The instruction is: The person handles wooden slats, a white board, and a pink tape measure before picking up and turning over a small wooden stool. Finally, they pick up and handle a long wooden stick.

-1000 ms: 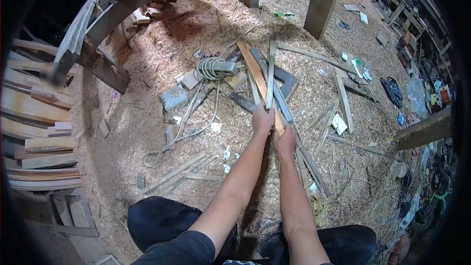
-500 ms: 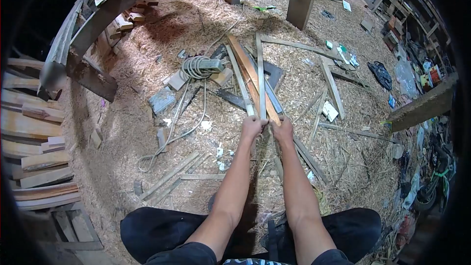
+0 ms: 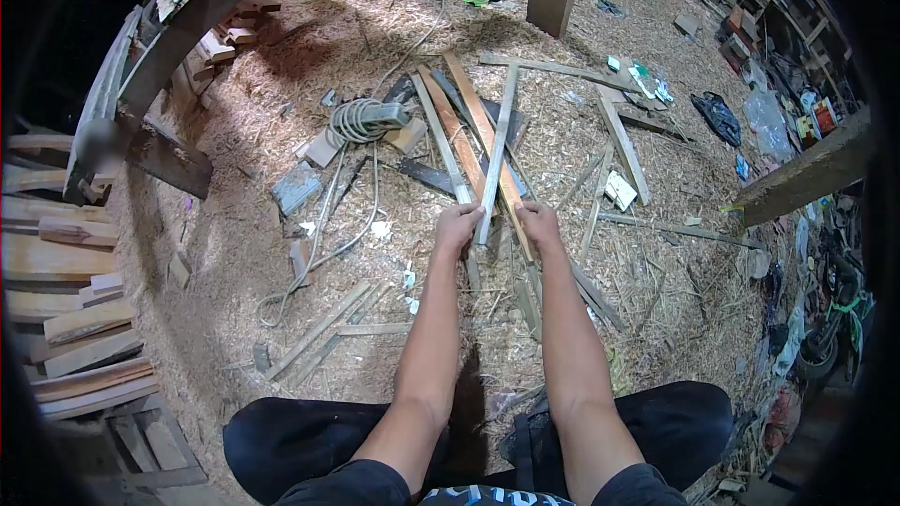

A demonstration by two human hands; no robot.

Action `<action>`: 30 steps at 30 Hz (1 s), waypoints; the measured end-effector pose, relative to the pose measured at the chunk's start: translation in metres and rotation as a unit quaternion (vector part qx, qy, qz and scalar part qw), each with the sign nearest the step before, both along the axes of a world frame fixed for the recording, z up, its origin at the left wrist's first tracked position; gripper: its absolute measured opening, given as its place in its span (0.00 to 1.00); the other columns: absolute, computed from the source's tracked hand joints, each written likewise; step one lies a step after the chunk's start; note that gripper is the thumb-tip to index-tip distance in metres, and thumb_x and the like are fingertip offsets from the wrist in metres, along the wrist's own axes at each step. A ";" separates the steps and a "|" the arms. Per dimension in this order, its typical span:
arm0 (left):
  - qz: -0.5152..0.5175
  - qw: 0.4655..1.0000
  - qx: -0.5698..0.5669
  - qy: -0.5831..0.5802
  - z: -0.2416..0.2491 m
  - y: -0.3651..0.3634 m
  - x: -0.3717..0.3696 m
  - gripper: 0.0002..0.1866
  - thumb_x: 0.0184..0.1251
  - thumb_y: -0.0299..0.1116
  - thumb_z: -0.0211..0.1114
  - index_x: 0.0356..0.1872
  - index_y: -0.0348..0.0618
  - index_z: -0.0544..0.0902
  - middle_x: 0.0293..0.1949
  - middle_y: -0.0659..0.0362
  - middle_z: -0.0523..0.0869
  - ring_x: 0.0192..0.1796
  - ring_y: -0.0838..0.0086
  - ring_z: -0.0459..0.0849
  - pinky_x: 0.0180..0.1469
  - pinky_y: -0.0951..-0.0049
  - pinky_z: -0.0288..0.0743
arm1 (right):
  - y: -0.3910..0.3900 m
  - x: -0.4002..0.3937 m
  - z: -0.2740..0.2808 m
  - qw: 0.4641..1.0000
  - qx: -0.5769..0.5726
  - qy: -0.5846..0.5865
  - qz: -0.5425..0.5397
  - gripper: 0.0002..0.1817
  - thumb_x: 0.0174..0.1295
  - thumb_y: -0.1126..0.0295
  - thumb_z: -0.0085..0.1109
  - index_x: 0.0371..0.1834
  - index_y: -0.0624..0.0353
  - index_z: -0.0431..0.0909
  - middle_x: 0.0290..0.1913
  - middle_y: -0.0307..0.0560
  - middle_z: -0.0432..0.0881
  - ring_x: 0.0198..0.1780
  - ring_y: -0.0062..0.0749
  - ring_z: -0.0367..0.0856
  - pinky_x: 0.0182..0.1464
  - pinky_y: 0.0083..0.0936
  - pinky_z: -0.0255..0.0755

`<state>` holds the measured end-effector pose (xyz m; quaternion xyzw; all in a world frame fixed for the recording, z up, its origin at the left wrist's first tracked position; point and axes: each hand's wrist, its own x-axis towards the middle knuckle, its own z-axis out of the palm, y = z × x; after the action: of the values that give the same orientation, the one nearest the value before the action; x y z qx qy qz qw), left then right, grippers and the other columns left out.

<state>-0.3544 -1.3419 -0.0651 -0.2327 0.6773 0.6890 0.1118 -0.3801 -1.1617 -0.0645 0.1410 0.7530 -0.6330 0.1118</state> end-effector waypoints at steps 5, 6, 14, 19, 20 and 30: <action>-0.034 0.999 -0.001 -0.041 0.002 0.020 0.002 0.11 0.57 0.33 0.70 0.39 0.38 0.87 0.27 0.61 0.85 0.26 0.79 0.80 0.26 0.79 0.74 | -0.005 -0.001 -0.006 1.000 0.019 -0.019 -0.008 0.15 0.60 0.63 0.64 0.40 0.67 0.81 0.32 0.47 0.84 0.33 0.26 0.80 0.35 0.25 0.73; -0.030 0.998 0.022 -0.051 0.002 0.024 0.004 0.11 0.55 0.32 0.70 0.38 0.37 0.87 0.27 0.60 0.85 0.25 0.78 0.80 0.25 0.78 0.74 | -0.007 0.003 -0.008 0.999 -0.026 -0.018 -0.003 0.16 0.58 0.65 0.66 0.43 0.67 0.78 0.34 0.48 0.84 0.33 0.27 0.80 0.35 0.25 0.73; -0.082 0.989 0.104 -0.069 -0.020 0.009 -0.003 0.08 0.59 0.25 0.65 0.39 0.35 0.86 0.29 0.58 0.85 0.27 0.76 0.83 0.26 0.77 0.77 | -0.006 0.008 -0.001 0.997 -0.066 -0.011 0.046 0.24 0.54 0.69 0.70 0.49 0.69 0.71 0.40 0.54 0.83 0.39 0.31 0.82 0.41 0.27 0.76; 0.052 0.979 0.190 -0.052 0.005 0.010 -0.023 0.18 0.67 0.29 0.56 0.54 0.29 0.76 0.46 0.49 0.84 0.42 0.67 0.85 0.38 0.74 0.80 | -0.007 0.010 0.001 0.996 -0.061 0.027 0.065 0.26 0.57 0.68 0.68 0.54 0.70 0.69 0.46 0.55 0.80 0.45 0.32 0.80 0.47 0.26 0.75; 0.093 0.971 0.215 -0.041 0.005 0.010 -0.035 0.21 0.69 0.34 0.54 0.57 0.29 0.72 0.52 0.47 0.79 0.50 0.64 0.80 0.47 0.69 0.77 | -0.008 0.012 0.002 0.995 -0.047 0.067 0.062 0.27 0.57 0.68 0.67 0.56 0.71 0.68 0.48 0.56 0.79 0.47 0.32 0.79 0.49 0.26 0.74; 0.106 0.949 0.296 -0.027 0.040 0.019 -0.098 0.24 0.67 0.47 0.60 0.52 0.37 0.72 0.40 0.51 0.81 0.41 0.61 0.83 0.46 0.58 0.78 | 0.016 0.025 0.014 0.962 -0.255 -0.011 0.092 0.32 0.56 0.69 0.69 0.63 0.69 0.68 0.54 0.48 0.77 0.54 0.29 0.76 0.56 0.24 0.69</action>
<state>-0.4526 -1.3229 -0.0254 -0.2783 0.4111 0.8597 0.1204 -0.3554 -1.1457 -0.0510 0.0446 0.5749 -0.7896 0.2097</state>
